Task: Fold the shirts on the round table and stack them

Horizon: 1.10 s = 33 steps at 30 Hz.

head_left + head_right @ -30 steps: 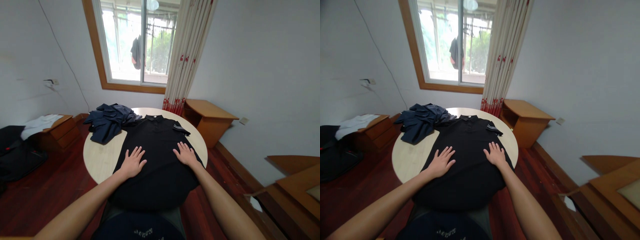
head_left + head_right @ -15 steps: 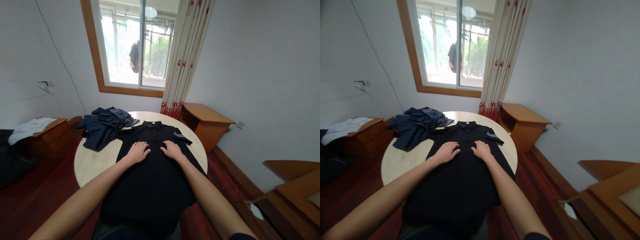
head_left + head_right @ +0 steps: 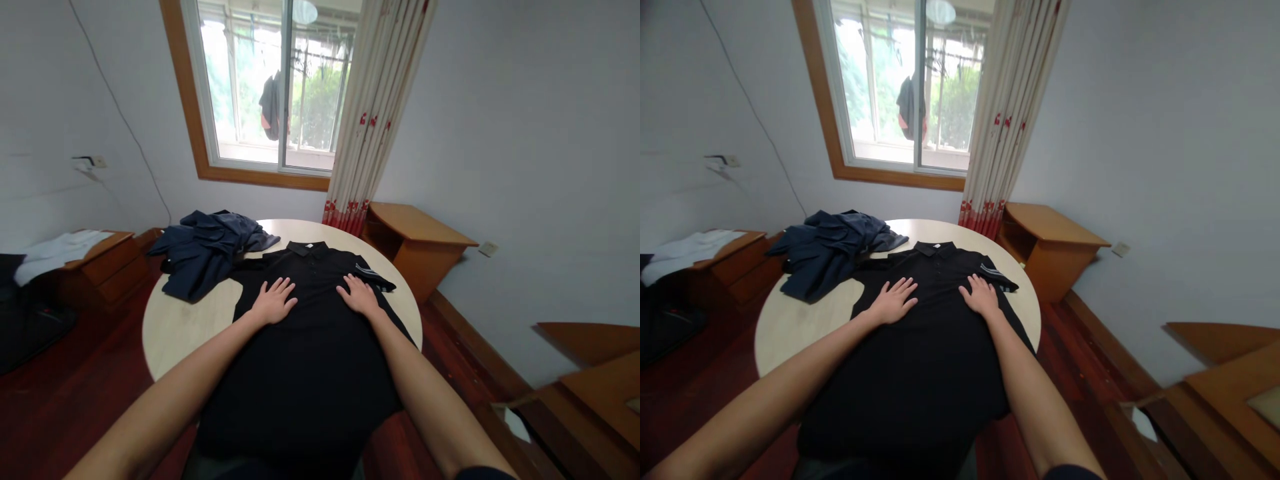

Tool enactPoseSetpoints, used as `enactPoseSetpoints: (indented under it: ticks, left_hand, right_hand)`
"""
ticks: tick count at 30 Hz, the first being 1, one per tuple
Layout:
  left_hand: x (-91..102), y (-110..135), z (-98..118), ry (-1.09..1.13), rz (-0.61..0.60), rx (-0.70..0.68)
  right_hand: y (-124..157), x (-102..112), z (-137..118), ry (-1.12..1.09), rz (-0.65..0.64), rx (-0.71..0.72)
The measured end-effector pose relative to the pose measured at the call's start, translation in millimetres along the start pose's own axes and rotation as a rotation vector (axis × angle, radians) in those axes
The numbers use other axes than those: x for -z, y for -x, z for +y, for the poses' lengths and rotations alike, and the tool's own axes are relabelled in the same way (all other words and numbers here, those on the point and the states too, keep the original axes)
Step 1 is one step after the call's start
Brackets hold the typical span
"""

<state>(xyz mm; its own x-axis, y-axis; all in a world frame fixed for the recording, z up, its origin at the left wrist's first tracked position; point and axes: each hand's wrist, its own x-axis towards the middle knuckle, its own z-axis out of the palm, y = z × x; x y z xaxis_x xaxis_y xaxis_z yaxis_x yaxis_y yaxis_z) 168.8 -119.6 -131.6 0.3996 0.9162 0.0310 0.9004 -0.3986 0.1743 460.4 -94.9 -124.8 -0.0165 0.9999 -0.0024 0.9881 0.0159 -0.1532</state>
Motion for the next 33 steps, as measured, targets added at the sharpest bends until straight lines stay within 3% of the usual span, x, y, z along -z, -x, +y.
enactPoseSetpoints:
  ticks: [3,6,9,12,16,20,23,25,29,33]
  left_hand:
    - [6.1,5.9,4.5,0.006,0.01,-0.039]
    - [19.6,-4.7,-5.3,0.005,0.147,-0.027]
    - [33.5,-28.7,-32.2,-0.024,0.221,0.077]
    - [39.2,-51.5,-69.0,-0.03,0.154,0.198]
    - [32.1,-65.5,-112.8,-0.056,0.096,0.262]
    - [22.6,-67.6,-136.4,-0.077,0.087,0.331]
    - [21.8,-71.6,-134.9,-0.099,0.102,0.377]
    - [23.6,-78.6,-122.1,-0.122,0.116,0.346]
    - [24.8,-102.4,-81.3,-0.084,0.116,0.152]
    - [18.9,-125.1,-66.2,-0.005,0.039,0.159]
  right_hand:
    - [-0.4,7.5,0.8,0.006,0.022,-0.004]
    - [-10.2,14.3,9.9,0.014,0.108,-0.014]
    - [-26.2,17.7,30.4,0.039,0.124,-0.097]
    - [-41.1,17.9,54.7,0.036,0.066,-0.218]
    - [-52.3,18.3,74.4,0.024,0.022,-0.295]
    - [-58.2,23.7,76.7,0.013,0.007,-0.338]
    - [-65.6,28.2,70.4,0.018,-0.011,-0.372]
    - [-72.9,28.6,58.9,0.027,-0.007,-0.351]
    - [-90.1,20.1,18.0,0.029,0.029,-0.093]
    - [-106.1,5.6,-9.5,-0.022,-0.004,0.009]
